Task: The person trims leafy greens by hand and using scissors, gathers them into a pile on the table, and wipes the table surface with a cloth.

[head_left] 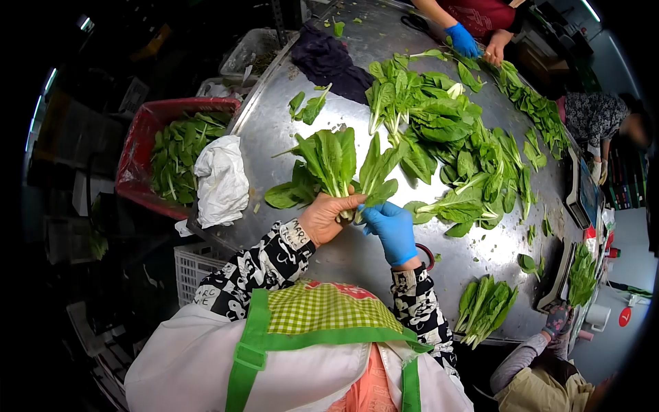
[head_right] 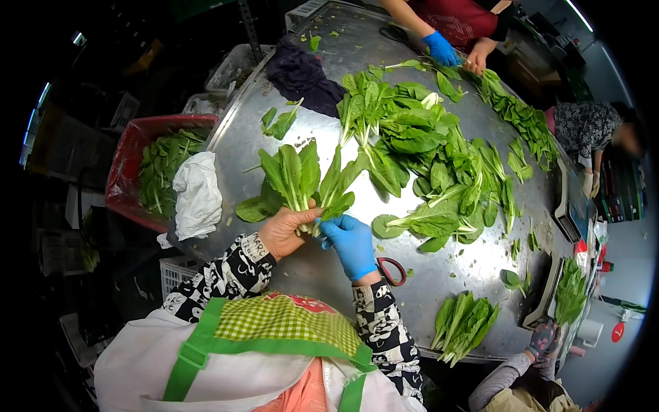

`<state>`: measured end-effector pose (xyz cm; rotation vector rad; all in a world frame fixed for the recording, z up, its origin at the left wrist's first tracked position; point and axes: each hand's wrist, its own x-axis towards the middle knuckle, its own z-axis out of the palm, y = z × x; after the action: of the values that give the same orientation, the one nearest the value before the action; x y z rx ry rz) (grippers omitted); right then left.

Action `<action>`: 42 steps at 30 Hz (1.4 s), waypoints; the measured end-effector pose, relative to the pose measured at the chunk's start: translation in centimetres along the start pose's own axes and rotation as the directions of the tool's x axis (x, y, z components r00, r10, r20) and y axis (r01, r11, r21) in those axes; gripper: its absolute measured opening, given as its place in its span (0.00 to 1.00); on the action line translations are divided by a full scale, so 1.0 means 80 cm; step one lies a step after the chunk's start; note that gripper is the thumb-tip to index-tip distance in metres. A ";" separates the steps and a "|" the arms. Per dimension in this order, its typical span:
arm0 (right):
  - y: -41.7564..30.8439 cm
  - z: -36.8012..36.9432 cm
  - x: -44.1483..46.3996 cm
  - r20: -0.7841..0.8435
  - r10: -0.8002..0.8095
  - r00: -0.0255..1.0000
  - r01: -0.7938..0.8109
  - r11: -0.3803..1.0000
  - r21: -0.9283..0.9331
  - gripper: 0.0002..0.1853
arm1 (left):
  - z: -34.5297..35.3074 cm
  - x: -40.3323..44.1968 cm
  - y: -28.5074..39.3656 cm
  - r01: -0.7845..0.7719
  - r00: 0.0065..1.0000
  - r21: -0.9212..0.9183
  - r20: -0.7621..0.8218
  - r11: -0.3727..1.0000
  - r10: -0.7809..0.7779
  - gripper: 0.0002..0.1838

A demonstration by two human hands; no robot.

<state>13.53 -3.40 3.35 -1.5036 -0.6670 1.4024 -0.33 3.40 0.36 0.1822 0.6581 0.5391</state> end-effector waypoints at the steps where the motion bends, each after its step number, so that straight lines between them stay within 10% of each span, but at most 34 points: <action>1: 0.004 0.000 0.001 -0.006 -0.007 1.000 0.007 1.000 0.001 0.07 | -0.003 0.001 -0.002 -0.054 0.999 0.007 -0.005 0.999 0.054 0.12; 15: 0.014 0.008 0.002 0.036 -0.027 0.999 0.020 0.984 0.179 0.12 | -0.003 0.009 0.001 -0.344 0.934 0.131 -0.053 0.930 0.353 0.16; 24: 0.012 0.021 -0.001 -0.083 -0.113 0.990 0.103 0.988 -0.119 0.16 | 0.006 0.004 0.000 -0.395 0.912 0.067 -0.098 0.916 0.399 0.17; 30: 0.026 0.012 0.006 -0.098 0.096 0.991 -0.029 0.845 0.534 0.16 | -0.009 0.007 0.000 -0.339 0.936 -0.055 -0.123 0.939 0.331 0.12; 42: 0.014 0.022 0.004 0.064 0.043 0.997 -0.063 0.924 0.376 0.10 | 0.007 -0.003 0.003 -0.377 0.924 0.192 0.016 0.906 0.382 0.17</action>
<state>11.66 -3.15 2.38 -1.1870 -0.3607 1.5180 -0.25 3.46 0.99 0.4946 0.7003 0.8540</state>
